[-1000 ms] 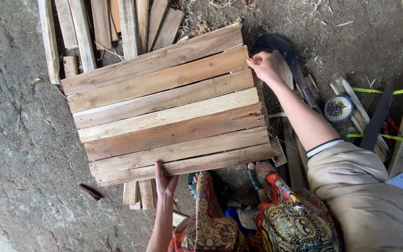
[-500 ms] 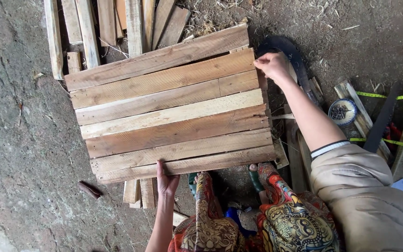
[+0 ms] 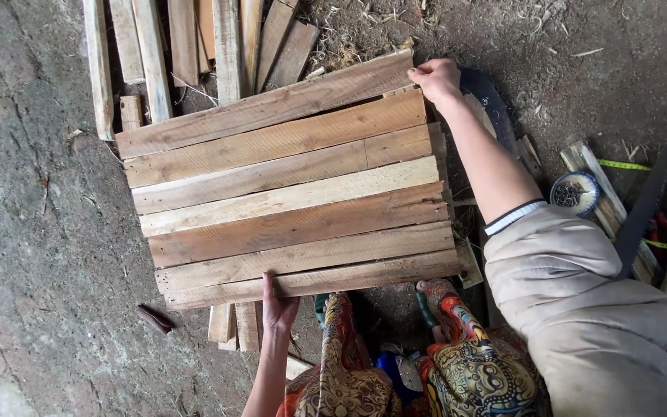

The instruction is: Arranging and nailing wooden planks together to form a flat surface.

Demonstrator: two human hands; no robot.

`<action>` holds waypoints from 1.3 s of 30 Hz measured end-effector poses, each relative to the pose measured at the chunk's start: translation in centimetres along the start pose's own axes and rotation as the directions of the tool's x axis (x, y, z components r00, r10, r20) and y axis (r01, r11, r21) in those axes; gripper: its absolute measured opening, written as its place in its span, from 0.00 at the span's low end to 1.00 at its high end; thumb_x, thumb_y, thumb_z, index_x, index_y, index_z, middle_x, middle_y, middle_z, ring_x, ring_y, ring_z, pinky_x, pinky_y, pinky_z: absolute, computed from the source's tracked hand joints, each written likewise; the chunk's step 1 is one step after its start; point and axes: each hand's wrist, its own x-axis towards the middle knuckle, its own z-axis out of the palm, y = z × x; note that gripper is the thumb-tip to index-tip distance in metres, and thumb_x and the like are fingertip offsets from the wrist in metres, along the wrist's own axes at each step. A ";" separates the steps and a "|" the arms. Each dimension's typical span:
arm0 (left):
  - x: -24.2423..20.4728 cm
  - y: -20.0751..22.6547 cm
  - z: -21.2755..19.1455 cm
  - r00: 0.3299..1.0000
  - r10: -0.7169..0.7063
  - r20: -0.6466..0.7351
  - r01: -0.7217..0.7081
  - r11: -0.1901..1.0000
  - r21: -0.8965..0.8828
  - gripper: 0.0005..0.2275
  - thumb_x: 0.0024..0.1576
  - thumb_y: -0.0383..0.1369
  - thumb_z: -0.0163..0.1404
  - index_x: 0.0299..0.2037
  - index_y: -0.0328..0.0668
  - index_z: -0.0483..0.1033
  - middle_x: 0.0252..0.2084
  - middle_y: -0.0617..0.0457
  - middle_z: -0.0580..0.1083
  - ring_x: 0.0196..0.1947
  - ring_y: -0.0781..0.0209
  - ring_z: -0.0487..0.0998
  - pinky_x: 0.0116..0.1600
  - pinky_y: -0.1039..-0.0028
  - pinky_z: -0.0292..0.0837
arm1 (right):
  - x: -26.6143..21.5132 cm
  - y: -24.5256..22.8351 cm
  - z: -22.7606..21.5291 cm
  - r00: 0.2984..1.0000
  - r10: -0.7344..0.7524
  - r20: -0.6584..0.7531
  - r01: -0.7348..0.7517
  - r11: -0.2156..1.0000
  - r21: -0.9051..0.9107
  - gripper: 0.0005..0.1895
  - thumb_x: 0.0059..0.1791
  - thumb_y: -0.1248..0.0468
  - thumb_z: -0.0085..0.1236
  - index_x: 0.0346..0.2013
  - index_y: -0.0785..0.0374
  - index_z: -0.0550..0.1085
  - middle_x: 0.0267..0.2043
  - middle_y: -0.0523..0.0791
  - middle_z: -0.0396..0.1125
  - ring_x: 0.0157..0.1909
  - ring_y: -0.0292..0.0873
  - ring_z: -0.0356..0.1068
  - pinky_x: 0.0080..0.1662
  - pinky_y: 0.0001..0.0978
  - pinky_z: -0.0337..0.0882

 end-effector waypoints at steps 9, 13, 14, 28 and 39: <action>-0.2 -0.1 0.1 1.000 -0.014 0.012 0.014 1.000 -0.015 0.06 0.53 0.33 0.62 0.40 0.51 0.84 0.38 0.62 0.83 0.39 0.72 0.83 0.57 0.76 0.77 | 0.9 1.4 0.2 0.998 -0.058 0.002 0.058 0.995 -0.079 0.09 0.48 0.60 0.70 0.39 0.60 0.81 0.36 0.42 0.77 0.33 0.33 0.75 0.43 0.19 0.78; -0.1 0.0 0.1 1.000 -0.012 0.023 0.012 1.000 -0.018 0.06 0.55 0.34 0.61 0.40 0.49 0.84 0.38 0.61 0.83 0.37 0.72 0.83 0.54 0.78 0.79 | -0.6 0.9 0.0 1.000 -0.005 0.010 0.005 0.999 -0.046 0.07 0.52 0.59 0.66 0.39 0.59 0.80 0.32 0.39 0.74 0.25 0.28 0.68 0.30 0.14 0.72; -0.1 0.0 0.0 1.000 -0.007 0.018 0.008 0.999 -0.053 0.06 0.54 0.32 0.61 0.40 0.47 0.84 0.38 0.60 0.83 0.37 0.72 0.84 0.49 0.83 0.80 | -0.9 1.0 0.1 0.999 -0.042 -0.006 0.042 0.999 -0.019 0.06 0.52 0.61 0.65 0.39 0.59 0.80 0.32 0.40 0.74 0.27 0.29 0.69 0.32 0.14 0.73; 0.1 -0.1 0.0 0.998 0.008 0.069 -0.002 0.996 -0.090 0.06 0.55 0.29 0.61 0.41 0.43 0.83 0.37 0.57 0.83 0.35 0.71 0.85 0.40 0.89 0.82 | -10.8 2.9 1.6 0.762 -0.564 0.317 0.612 0.468 -0.638 0.41 0.57 0.36 0.11 0.81 0.54 0.32 0.83 0.43 0.17 0.82 0.46 0.15 0.75 0.57 0.17; 0.1 -0.3 0.1 0.998 0.028 0.049 -0.025 0.998 -0.066 0.06 0.55 0.31 0.61 0.40 0.47 0.83 0.39 0.59 0.83 0.38 0.70 0.83 0.53 0.80 0.80 | -15.7 3.8 -0.2 0.798 -0.564 0.213 0.545 0.524 -0.654 0.41 0.64 0.47 0.42 0.81 0.54 0.31 0.81 0.44 0.11 0.82 0.47 0.14 0.78 0.53 0.19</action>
